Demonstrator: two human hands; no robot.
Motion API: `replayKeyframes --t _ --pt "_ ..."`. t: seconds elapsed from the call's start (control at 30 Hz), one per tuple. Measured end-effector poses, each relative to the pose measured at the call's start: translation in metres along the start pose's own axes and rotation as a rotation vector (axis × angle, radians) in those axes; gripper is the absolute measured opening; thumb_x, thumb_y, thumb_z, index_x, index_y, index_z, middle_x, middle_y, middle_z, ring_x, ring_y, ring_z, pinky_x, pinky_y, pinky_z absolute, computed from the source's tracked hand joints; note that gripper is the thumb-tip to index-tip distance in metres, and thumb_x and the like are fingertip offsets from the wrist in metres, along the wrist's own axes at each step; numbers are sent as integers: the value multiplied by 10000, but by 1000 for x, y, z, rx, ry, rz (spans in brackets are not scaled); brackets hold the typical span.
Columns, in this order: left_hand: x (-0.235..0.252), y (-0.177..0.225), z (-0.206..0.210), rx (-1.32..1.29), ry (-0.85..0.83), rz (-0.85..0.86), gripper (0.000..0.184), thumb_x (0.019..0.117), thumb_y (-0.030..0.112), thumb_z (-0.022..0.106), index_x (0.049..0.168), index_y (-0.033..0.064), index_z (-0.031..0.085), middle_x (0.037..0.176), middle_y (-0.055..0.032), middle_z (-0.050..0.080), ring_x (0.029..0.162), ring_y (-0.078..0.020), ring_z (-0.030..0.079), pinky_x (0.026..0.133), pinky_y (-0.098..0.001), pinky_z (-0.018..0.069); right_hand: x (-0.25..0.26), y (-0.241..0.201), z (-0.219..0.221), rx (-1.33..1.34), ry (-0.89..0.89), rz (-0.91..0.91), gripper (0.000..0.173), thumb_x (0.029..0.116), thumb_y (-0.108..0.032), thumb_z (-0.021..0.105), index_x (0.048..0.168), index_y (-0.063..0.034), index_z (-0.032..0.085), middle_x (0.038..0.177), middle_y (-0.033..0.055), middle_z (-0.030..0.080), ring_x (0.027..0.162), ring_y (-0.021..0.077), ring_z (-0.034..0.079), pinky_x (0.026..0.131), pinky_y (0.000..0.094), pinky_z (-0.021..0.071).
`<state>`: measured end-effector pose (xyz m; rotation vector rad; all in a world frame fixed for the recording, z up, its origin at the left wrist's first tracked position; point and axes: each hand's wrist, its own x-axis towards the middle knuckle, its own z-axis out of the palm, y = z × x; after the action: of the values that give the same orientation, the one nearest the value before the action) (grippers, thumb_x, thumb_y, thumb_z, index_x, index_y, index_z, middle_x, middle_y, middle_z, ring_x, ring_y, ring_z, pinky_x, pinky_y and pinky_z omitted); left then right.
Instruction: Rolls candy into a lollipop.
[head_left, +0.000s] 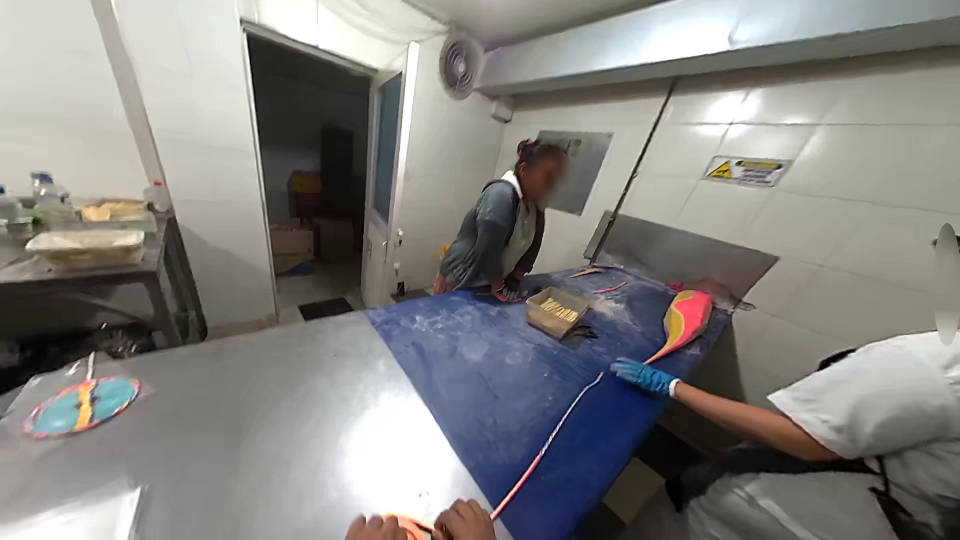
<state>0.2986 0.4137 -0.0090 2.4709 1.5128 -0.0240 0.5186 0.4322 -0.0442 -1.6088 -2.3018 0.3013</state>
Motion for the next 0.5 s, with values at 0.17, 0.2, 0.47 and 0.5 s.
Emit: replayKeyframes --t 0.17,0.2,0.47,0.5 --pt "-23 -15 -22 -8 -193 -330 276 995 89 550 1227 9 676 1289 -248 638 1201 -441 615 973 -603 514 2 -45 13 -18 -132 23 312 1005 -375 535 1118 -201 768 1046 56 732 1053 262 671 903 482 524" --pt "-28 -19 -29 -14 -249 -419 296 1007 117 545 1256 5 659 1308 -254 625 1211 -439 612 979 -603 510 2 -50 16 -28 -148 8 318 1003 -382 527 1112 -198 763 1033 50 729 1040 254 672 898 469 525" --pt "-72 -61 -19 21 -61 -210 360 1032 22 451 1348 64 619 1502 -147 555 1419 -368 498 1140 -582 420 -1 -62 42 -51 131 -279 222 932 -377 614 947 -218 769 858 3 711 836 215 690 711 426 560" --pt "-73 -66 -13 8 -81 -174 391 1043 21 427 1390 75 597 1542 -143 521 1451 -364 466 1159 -580 408 -1 -60 44 -60 162 -308 223 938 -384 607 947 -229 768 859 -6 710 831 207 686 706 415 558"
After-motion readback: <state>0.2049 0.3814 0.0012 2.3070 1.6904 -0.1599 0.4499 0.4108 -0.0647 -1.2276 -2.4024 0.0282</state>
